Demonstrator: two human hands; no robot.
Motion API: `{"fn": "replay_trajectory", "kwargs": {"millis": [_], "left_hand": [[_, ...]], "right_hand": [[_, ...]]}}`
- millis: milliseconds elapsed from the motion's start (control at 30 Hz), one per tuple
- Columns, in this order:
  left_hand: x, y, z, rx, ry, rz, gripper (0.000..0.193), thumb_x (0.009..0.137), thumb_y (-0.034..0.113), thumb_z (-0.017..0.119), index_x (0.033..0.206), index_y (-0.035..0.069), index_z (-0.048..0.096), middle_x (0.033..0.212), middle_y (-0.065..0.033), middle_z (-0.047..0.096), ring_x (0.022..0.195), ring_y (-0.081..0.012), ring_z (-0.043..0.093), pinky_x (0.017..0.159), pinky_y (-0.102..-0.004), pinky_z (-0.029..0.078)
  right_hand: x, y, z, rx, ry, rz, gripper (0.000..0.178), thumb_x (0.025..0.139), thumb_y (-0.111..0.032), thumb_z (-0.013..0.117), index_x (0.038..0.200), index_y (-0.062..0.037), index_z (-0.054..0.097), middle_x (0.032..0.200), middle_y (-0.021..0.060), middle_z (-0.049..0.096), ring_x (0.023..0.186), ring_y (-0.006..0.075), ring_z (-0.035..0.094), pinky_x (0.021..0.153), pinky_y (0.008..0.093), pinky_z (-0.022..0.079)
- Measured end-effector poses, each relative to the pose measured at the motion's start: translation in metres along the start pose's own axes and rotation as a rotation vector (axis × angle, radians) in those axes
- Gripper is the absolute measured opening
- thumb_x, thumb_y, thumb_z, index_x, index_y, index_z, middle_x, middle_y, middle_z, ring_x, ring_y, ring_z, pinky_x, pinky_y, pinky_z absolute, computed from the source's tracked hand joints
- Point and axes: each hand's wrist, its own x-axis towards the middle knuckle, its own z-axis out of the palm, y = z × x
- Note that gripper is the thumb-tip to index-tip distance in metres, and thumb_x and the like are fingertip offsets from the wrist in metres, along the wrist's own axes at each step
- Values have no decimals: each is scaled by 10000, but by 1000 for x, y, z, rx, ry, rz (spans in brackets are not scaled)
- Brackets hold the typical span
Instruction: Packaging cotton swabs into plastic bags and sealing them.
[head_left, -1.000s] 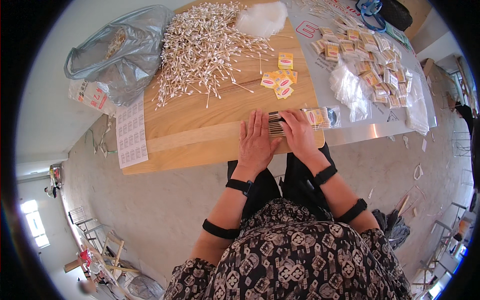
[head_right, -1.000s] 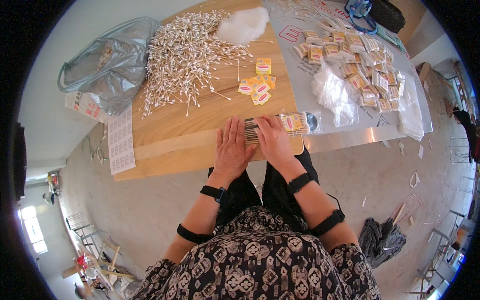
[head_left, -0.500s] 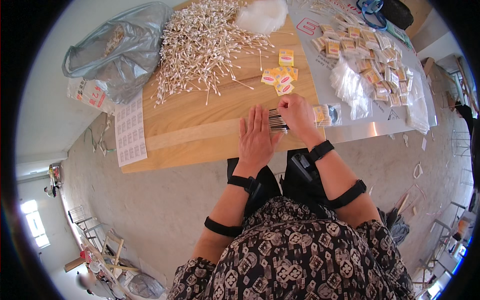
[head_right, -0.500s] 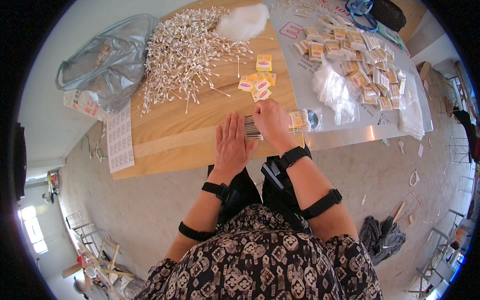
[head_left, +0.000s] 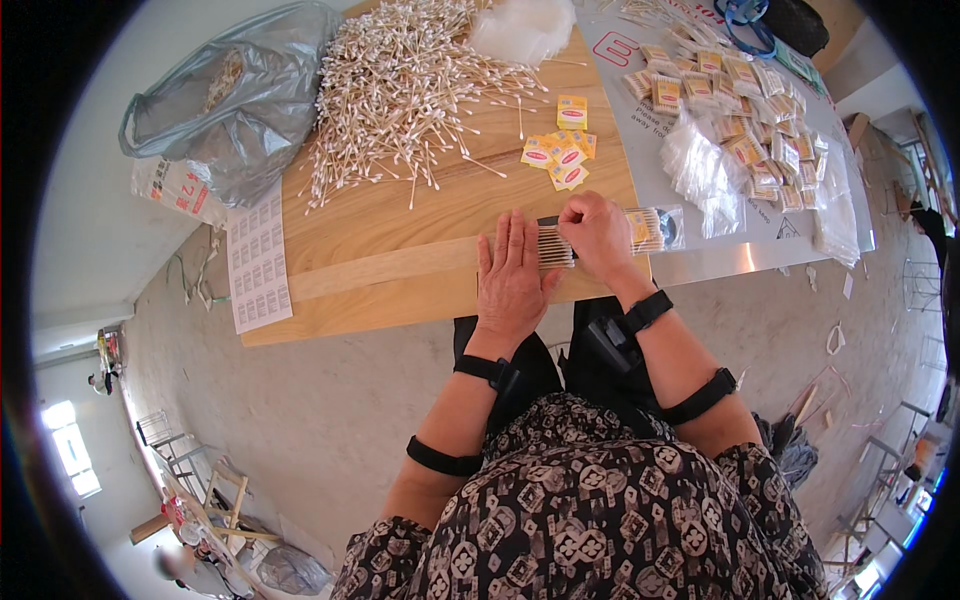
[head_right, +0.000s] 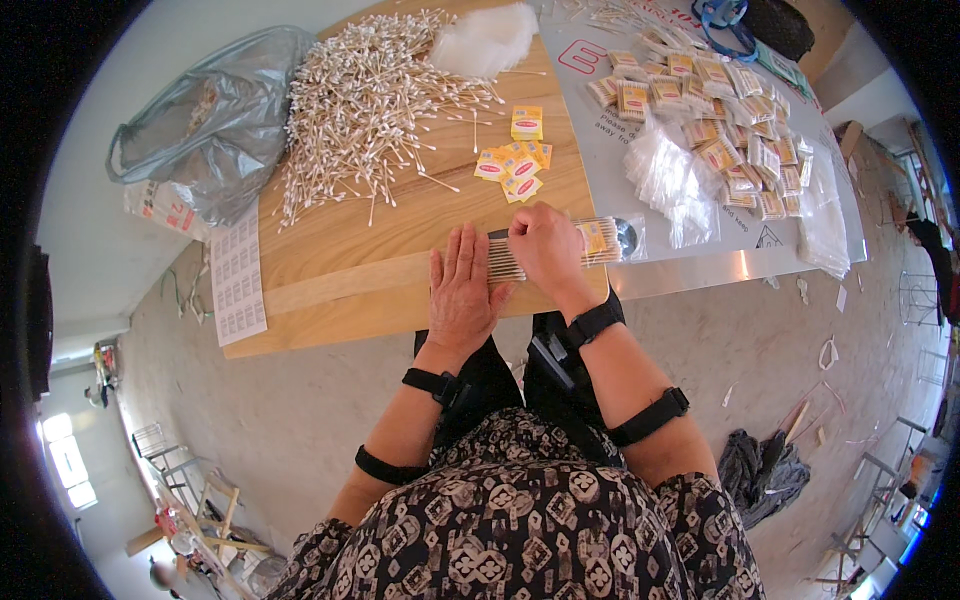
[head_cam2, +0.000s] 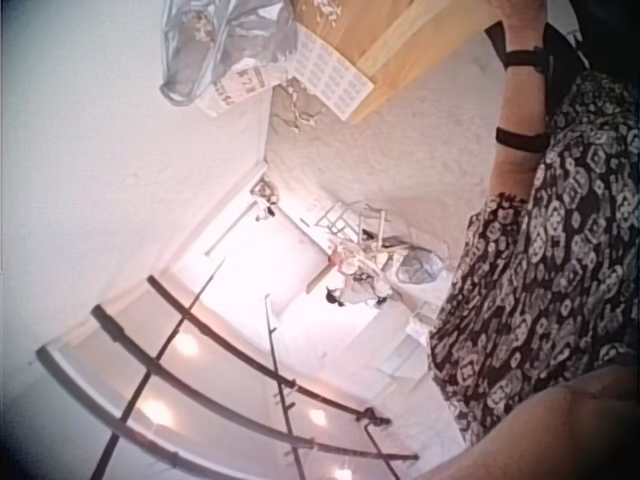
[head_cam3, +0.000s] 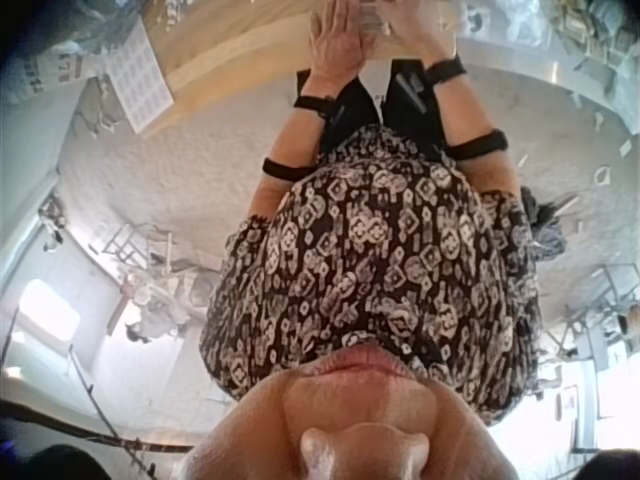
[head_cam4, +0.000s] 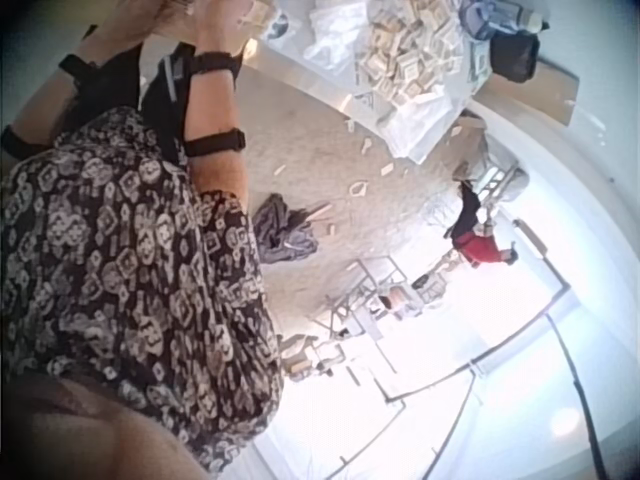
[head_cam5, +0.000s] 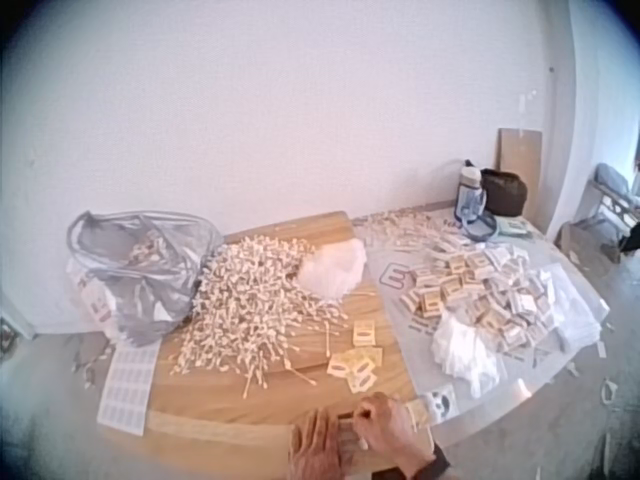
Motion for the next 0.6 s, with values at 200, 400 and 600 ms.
{"fn": "replay_trajectory", "kwargs": {"millis": [200,400,600], "left_hand": [[1,3,0,-17,32,13,730,903,402,588,1440,-26,337,1536,-217,284,1431,-362,262,1147,-539,195],[2,1,-1,-16,-15,-4,693,933,354,555,1452,-35,310,1543,-230,252,1435,-372,239,1148,-519,215],[12,-7,6,-712,381,-164,600,1016,309,417,1468,-59,273,1538,-240,264,1443,-353,237,1170,-412,196]], "right_hand": [[13,-11,-9,-56,-223,214,66,682,-92,597,676,-105,661,714,130,657,745,339,647,631,504,464],[-12,9,1,261,48,-4,53,775,-62,614,817,-62,646,827,110,658,766,314,630,671,424,466],[-44,-8,24,814,276,93,269,992,-116,501,1211,29,558,1252,136,573,1158,226,538,1022,306,385]]}}
